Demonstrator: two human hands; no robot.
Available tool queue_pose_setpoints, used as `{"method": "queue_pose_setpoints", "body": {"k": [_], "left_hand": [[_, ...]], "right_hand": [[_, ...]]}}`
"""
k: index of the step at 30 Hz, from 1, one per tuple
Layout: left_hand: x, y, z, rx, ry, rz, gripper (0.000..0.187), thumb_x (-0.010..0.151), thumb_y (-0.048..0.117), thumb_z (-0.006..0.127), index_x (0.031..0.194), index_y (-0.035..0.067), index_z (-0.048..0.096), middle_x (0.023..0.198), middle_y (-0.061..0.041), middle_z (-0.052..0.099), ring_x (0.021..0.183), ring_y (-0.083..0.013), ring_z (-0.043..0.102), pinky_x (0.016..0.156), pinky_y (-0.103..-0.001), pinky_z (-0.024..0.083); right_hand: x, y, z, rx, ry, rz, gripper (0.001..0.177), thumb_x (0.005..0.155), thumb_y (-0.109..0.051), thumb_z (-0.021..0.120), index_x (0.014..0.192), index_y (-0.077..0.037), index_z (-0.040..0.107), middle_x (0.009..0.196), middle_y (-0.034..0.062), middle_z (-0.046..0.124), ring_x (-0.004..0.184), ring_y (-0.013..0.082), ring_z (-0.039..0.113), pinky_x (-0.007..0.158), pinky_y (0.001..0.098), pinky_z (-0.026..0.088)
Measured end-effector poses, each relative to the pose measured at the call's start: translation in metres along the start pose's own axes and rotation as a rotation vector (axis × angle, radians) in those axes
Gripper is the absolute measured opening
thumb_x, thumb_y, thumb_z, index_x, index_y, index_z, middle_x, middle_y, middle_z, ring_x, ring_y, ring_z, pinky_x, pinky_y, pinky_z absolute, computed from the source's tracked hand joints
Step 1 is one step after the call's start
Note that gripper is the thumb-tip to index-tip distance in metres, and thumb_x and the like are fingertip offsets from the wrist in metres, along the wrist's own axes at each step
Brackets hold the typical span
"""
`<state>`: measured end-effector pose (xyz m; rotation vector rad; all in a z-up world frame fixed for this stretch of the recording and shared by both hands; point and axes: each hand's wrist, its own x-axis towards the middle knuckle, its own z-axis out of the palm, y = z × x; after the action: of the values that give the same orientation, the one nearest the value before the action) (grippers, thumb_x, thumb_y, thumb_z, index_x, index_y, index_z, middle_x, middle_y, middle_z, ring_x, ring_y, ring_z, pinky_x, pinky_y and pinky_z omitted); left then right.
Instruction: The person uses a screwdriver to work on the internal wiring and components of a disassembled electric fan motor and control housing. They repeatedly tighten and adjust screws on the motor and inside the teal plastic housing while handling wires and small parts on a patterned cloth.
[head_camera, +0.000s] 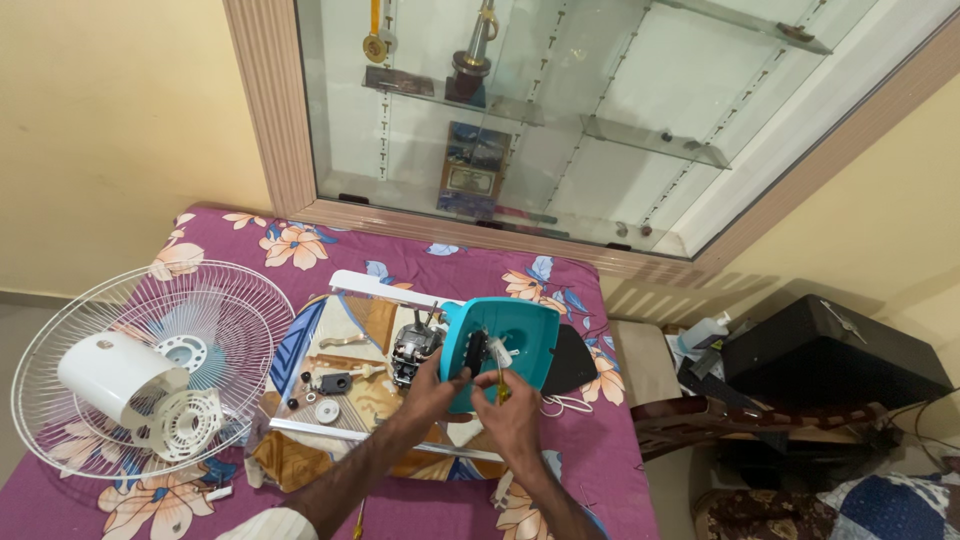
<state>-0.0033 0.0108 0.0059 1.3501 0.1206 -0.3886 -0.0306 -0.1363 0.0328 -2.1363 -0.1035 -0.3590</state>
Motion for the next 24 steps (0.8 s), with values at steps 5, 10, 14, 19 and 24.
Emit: {"method": "queue_pose_setpoints", "body": {"k": [5,10,14,19,24], "left_hand": [[0.005,0.01,-0.008,0.013,-0.026,0.017,0.055,0.097,0.023,0.06,0.148,0.012,0.042,0.127,-0.018,0.063,0.114,-0.0375,0.07,0.075,-0.05,0.071],[0.01,0.02,-0.021,0.027,-0.086,-0.005,0.054,0.097,0.022,0.06,0.147,0.01,0.043,0.13,-0.017,0.059,0.118,-0.037,0.066,0.075,-0.051,0.071],[0.013,0.025,-0.03,0.019,-0.134,-0.048,0.054,0.098,0.024,0.06,0.147,0.007,0.044,0.132,-0.02,0.06,0.118,-0.0365,0.067,0.076,-0.049,0.071],[0.014,0.029,-0.04,0.005,-0.147,-0.073,0.055,0.098,0.024,0.059,0.147,0.006,0.043,0.133,-0.021,0.06,0.116,-0.038,0.069,0.075,-0.049,0.071],[0.014,0.033,-0.046,-0.029,-0.158,-0.111,0.056,0.098,0.022,0.06,0.149,0.008,0.041,0.136,-0.022,0.058,0.119,-0.0388,0.066,0.076,-0.05,0.071]], "right_hand": [[-0.046,-0.006,0.002,0.005,0.08,-0.246,0.011,0.085,-0.005,0.075,0.095,-0.002,0.074,0.093,0.0086,0.075,0.087,0.0194,0.075,0.071,0.034,0.058],[-0.087,0.003,0.024,0.106,-0.174,-0.059,0.018,0.091,-0.005,0.067,0.108,-0.003,0.075,0.1,0.0107,0.07,0.09,0.0241,0.074,0.068,0.0357,0.059],[-0.092,0.023,0.052,0.11,-0.22,-0.151,0.015,0.087,-0.003,0.068,0.099,0.0,0.077,0.102,0.0157,0.071,0.093,0.0299,0.073,0.077,0.0393,0.057],[-0.073,0.045,0.099,0.128,-0.276,-0.042,0.014,0.085,-0.01,0.073,0.096,-0.002,0.075,0.093,0.0164,0.076,0.089,0.0313,0.075,0.079,0.0413,0.056],[-0.055,0.053,0.141,-0.016,-0.341,0.033,0.019,0.083,-0.015,0.075,0.097,-0.003,0.072,0.093,0.0153,0.077,0.091,0.0327,0.074,0.079,0.0445,0.055]]}}
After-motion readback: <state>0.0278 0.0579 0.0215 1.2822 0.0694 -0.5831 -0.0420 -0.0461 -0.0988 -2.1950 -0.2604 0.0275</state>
